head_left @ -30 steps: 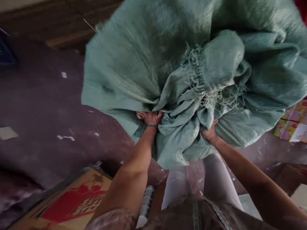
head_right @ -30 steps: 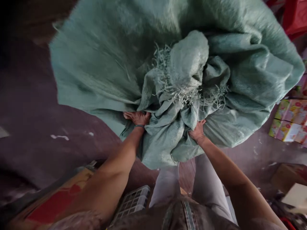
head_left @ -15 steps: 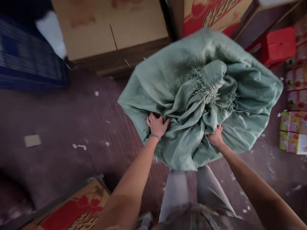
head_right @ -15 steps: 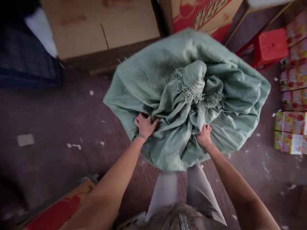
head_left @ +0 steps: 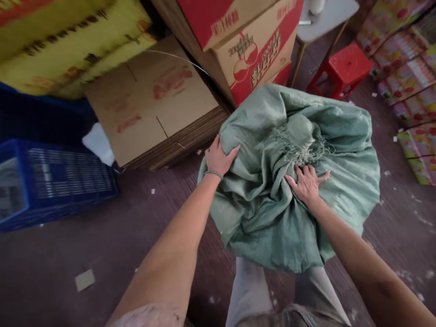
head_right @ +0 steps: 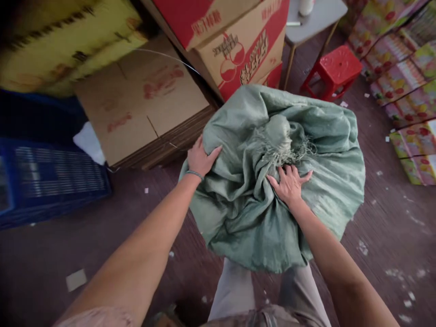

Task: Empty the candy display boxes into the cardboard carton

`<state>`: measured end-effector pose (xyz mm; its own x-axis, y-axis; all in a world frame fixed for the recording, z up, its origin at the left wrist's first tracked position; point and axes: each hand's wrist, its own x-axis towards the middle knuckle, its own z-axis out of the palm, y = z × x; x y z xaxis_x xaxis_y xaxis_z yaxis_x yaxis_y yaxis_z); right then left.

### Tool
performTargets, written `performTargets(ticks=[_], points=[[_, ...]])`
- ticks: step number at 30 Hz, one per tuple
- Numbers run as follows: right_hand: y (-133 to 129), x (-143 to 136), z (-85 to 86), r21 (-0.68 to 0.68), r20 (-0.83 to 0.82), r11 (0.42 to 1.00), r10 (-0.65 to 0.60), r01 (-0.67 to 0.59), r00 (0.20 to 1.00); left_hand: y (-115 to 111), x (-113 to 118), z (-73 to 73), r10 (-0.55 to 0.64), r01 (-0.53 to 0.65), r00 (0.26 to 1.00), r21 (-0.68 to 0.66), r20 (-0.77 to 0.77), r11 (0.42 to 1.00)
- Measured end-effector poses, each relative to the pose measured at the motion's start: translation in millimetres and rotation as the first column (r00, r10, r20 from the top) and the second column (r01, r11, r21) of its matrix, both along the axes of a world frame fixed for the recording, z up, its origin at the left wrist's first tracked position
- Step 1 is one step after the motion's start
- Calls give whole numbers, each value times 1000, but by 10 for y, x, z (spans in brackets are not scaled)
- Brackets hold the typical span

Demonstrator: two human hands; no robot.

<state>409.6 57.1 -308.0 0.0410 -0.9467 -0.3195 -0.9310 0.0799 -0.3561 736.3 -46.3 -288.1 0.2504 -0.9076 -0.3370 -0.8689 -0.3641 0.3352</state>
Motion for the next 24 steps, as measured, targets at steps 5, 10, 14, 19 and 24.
performTargets(ticks=[5,10,14,19,24], points=[[-109,342,-456,125,-95,970,219,-207,971,-386,-294,3,-7,-9,996,-178,-89,984],[-189,368,-922,374,-41,884,319,-282,947,-735,-371,-268,-382,370,896,-96,-227,924],[-274,364,-1211,550,46,789,298,-273,953,-775,-376,-976,-331,342,906,-4,-264,940],[-338,270,-1442,541,109,801,235,-256,966,-757,-482,-1589,-279,292,926,12,-253,956],[-340,229,-1663,558,106,779,274,-285,956,-801,-582,-2006,-291,294,938,-15,-189,956]])
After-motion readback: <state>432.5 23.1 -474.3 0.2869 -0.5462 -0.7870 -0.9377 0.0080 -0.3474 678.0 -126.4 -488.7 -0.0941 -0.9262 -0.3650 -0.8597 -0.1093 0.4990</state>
